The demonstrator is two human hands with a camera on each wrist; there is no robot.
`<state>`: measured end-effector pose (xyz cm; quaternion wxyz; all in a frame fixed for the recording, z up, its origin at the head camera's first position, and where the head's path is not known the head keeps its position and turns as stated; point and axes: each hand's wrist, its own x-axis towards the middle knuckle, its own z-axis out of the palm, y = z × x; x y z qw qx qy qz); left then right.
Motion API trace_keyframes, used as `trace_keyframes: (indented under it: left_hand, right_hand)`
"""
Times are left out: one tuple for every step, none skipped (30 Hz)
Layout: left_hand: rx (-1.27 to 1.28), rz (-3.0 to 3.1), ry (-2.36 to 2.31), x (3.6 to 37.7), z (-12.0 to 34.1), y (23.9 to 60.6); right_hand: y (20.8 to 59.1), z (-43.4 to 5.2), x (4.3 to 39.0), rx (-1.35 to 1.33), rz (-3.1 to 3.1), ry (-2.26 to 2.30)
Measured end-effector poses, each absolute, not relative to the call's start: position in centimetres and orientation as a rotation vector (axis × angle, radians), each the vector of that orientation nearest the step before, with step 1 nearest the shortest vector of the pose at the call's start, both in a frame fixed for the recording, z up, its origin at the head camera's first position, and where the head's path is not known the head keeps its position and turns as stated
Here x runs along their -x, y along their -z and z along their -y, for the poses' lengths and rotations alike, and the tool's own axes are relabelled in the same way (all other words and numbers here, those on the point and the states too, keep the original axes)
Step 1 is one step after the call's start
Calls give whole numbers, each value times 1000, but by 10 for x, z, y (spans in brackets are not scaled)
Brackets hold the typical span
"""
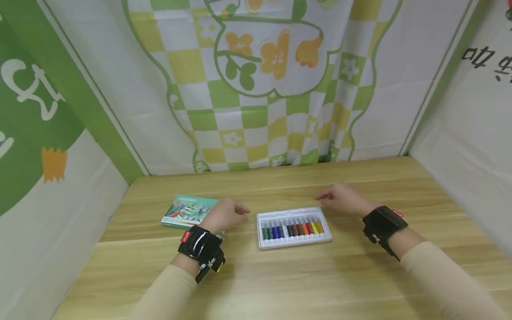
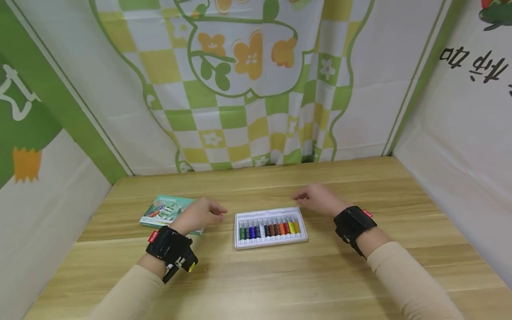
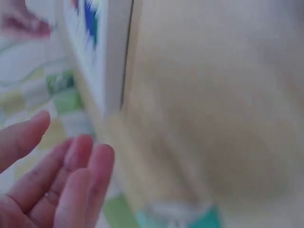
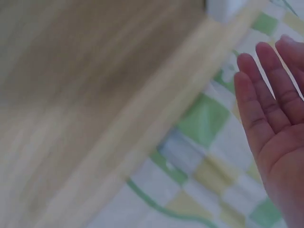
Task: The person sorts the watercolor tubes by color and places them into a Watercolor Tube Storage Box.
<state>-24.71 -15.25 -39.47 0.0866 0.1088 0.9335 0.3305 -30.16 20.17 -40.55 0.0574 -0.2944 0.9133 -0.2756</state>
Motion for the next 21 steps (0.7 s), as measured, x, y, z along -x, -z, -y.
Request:
trace_keyframes:
  left_hand:
    - [-308,-2754,-984,247,148,398]
    - [-288,-2735,-991,248,144,400]
    - [-266,-2725,-1004,248,139,403]
    - [-242,-2716,-1016,249,135,405]
    - [-222,-2717,-1020,250,131,407]
    - [-195,-2714,-1026,251,127,409]
    - [-178,-2721,-1016,252,124,412]
    - [-165,-2723,-1007,253,121,413]
    - [-155,-2732,-987,255,118,415]
    - [-143,-2741,-960,256,116,416]
    - [-131,-2750,-943,257,113,417]
    - [-119,-2754,-933,258,111,417]
    - [-116,-2762,-919,260,107,417]
    - [-106,-2760,-922,262,103,417]
    - [-101,-2764,-925,265,100,418]
    - [-92,-2759,-939,267,96,418]
    - [-88,-2750,-964,268,92,419]
    - [-95,-2745,-982,270,89,419]
    - [-101,-2742,-996,272,85,421]
    - [-117,-2741,-1015,275,82,422]
    - [-136,-2743,-1032,277,80,424]
  right_hand:
    - [410,-197,305,895,-2758,818]
    - [413,-192,309,918,-2753,800]
    - [417,-187,311,929,-2749,785]
    - [421,-183,313,947,-2742,775]
    - [425,-181,315,959,-2737,764]
    - [429,-179,316,966,-2730,760]
    - [433,-178,316,979,-2722,762]
    - [436,-178,316,993,-2716,762]
    - [439,-179,315,990,-2711,771]
    - [441,-180,313,995,-2709,783]
    - [442,-182,310,999,-2713,791]
    - [443,-184,307,1005,-2716,799]
    - [443,-188,303,1013,-2725,799]
    - [443,-192,300,1015,-2738,793]
    - [442,-196,295,1001,-2749,787]
    - [441,-199,289,979,-2757,781]
    - [441,-202,284,946,-2762,775]
    - [440,-204,278,907,-2765,771]
    - [439,-206,271,874,-2763,763]
    - [438,-207,264,839,-2753,761]
    - [436,-208,257,808,-2739,756]
